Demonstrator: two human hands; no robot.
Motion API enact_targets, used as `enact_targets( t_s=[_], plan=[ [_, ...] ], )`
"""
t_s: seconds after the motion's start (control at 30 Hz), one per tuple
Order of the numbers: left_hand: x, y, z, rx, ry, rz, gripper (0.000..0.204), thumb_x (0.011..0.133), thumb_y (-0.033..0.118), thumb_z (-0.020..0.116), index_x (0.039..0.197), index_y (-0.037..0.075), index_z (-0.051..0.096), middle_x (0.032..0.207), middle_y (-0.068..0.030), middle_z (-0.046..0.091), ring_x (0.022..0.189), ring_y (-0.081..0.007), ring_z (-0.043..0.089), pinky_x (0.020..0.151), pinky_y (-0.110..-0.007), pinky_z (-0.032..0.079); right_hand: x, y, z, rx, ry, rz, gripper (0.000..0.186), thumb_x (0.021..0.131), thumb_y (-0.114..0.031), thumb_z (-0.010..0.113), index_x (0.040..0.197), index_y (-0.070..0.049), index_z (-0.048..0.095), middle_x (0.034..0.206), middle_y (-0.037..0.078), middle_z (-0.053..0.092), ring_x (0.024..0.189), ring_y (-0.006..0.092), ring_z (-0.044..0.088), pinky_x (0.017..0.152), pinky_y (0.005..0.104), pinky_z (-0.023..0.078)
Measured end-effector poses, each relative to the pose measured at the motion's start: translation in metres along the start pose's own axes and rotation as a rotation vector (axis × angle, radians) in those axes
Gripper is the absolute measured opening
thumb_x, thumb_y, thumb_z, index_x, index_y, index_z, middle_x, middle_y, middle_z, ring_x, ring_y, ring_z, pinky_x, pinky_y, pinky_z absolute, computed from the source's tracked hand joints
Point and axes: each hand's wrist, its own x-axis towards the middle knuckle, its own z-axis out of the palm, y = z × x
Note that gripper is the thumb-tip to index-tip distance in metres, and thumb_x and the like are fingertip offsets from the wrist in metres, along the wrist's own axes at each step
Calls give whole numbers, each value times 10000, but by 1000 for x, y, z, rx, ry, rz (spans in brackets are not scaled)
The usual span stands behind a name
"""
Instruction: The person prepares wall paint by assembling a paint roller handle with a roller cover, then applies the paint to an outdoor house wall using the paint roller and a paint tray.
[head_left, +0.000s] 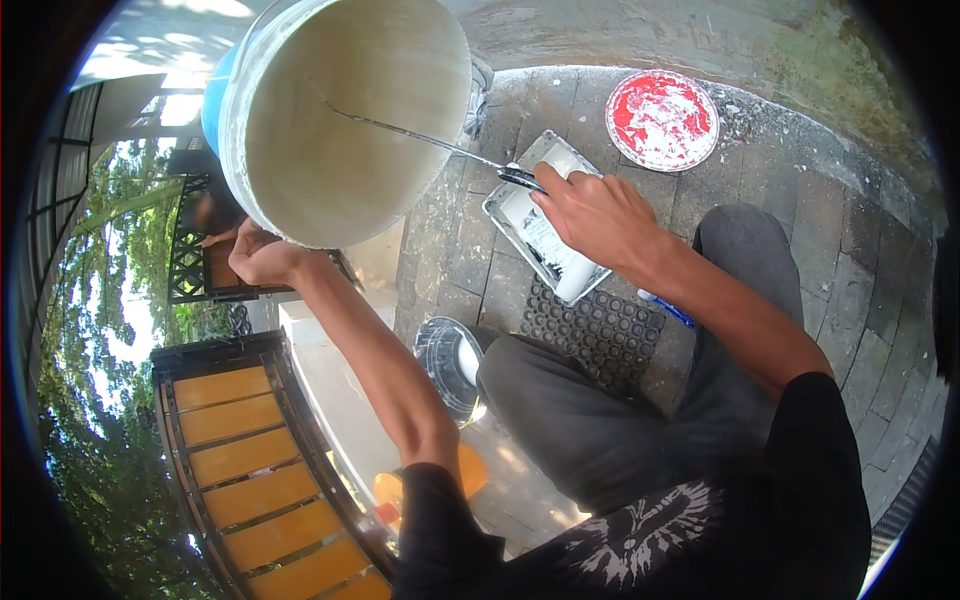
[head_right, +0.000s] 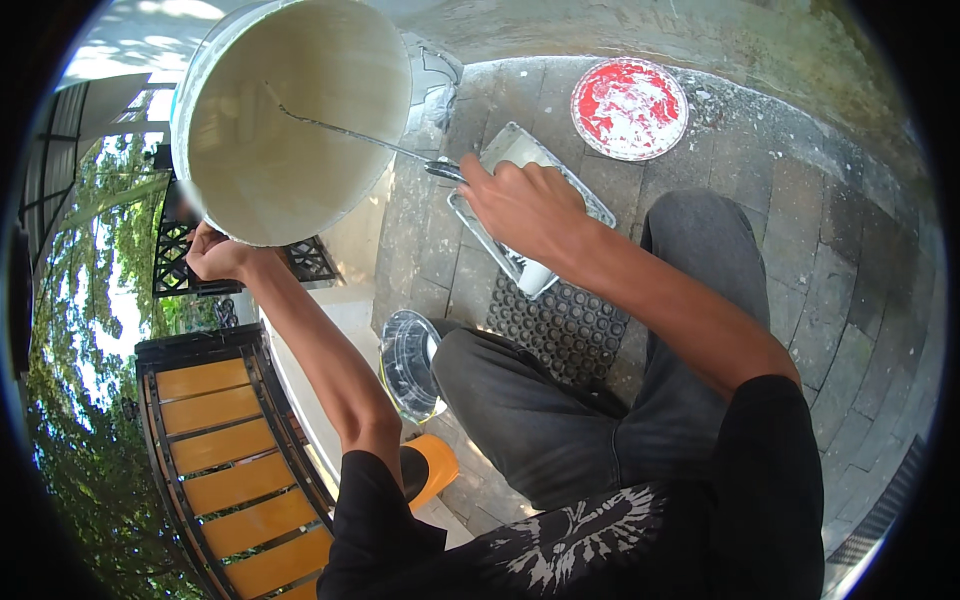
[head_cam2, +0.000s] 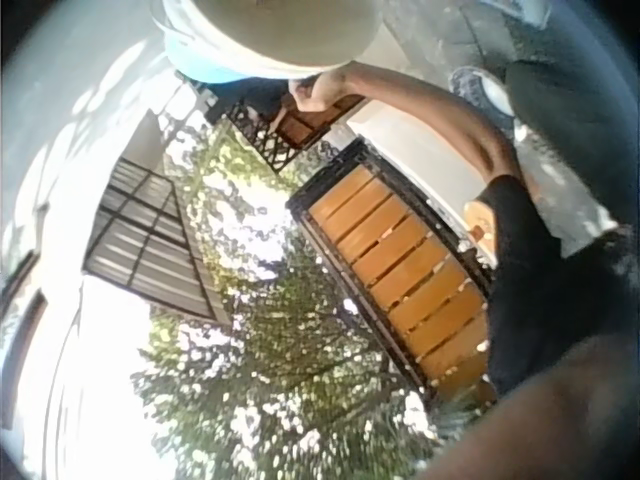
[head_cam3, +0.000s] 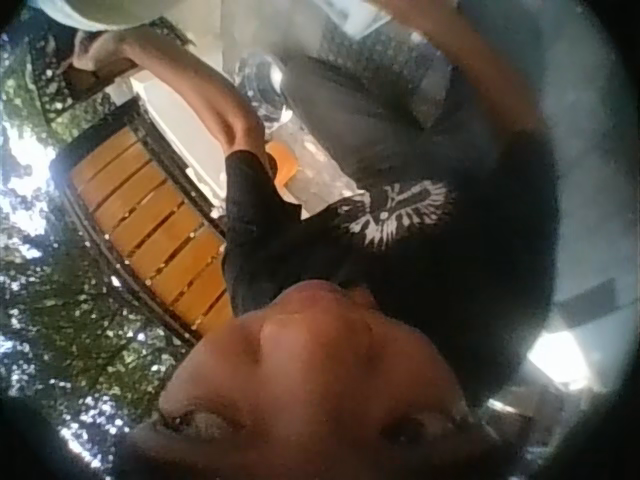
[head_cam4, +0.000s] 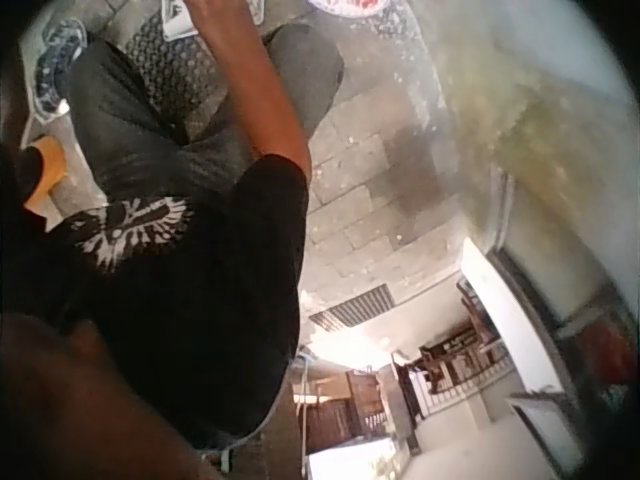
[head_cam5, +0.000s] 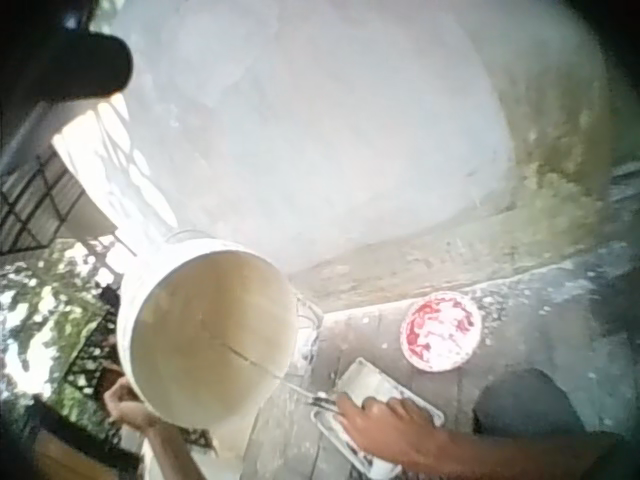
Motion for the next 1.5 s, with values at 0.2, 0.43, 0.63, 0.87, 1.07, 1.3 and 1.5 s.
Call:
enact_targets(
  t_s=[0.2, 0.43, 0.63, 0.87, 1.07, 1.3, 1.5],
  plan=[
    [5, 4, -6, 48, -8, 26, 338, 711, 239, 347, 546, 13, 536, 669, -140, 607, 666, -228, 560, 619, -348, 458, -5, 1, -3, 24, 4, -17, 260, 919, -242, 492, 963, 13, 518, 587, 205, 589, 570, 390, 627, 460, 454, 490],
    [-2, 8, 2, -2, -31, -16, 311, 699, 234, 345, 528, 34, 511, 667, -142, 606, 657, -225, 555, 614, -341, 457, -22, 5, -9, 92, 135, -42, 243, 916, -239, 501, 1027, -23, 518, 616, 205, 590, 536, 387, 603, 459, 465, 481],
    [-4, 9, 9, -60, -31, -34, 333, 699, 253, 341, 558, 18, 531, 688, -156, 614, 690, -242, 571, 636, -357, 466, -10, 4, -13, 127, 230, -68, 245, 914, -238, 507, 1048, -33, 509, 607, 193, 583, 531, 388, 593, 459, 460, 476],
    [-10, 8, 12, -7, -37, -44, 371, 700, 272, 340, 603, -10, 560, 751, -178, 624, 744, -261, 580, 690, -367, 467, 6, -1, -8, 211, 182, -3, 217, 919, -219, 493, 978, -11, 503, 578, 199, 573, 546, 402, 593, 489, 478, 470],
    [-9, 6, 8, -33, -30, -34, 397, 707, 286, 340, 628, -27, 571, 768, -183, 624, 767, -269, 578, 702, -371, 465, 7, -10, -6, 459, 70, 59, 234, 923, -208, 474, 906, 16, 539, 594, 242, 576, 576, 437, 587, 523, 502, 465],
    [-8, 5, 5, 18, -45, -30, 419, 722, 282, 329, 661, -44, 585, 797, -189, 624, 784, -272, 578, 717, -383, 470, 10, -10, -8, 372, 47, 76, 260, 927, -217, 465, 906, 29, 544, 610, 257, 581, 591, 444, 596, 530, 495, 481],
    [-8, 4, 3, 130, -131, 40, 424, 742, 283, 322, 654, -45, 577, 718, -170, 617, 708, -255, 580, 682, -350, 474, 8, -18, -12, 22, -57, 7, 278, 926, -213, 470, 902, 55, 540, 632, 238, 608, 603, 391, 641, 496, 445, 518]
  ],
)
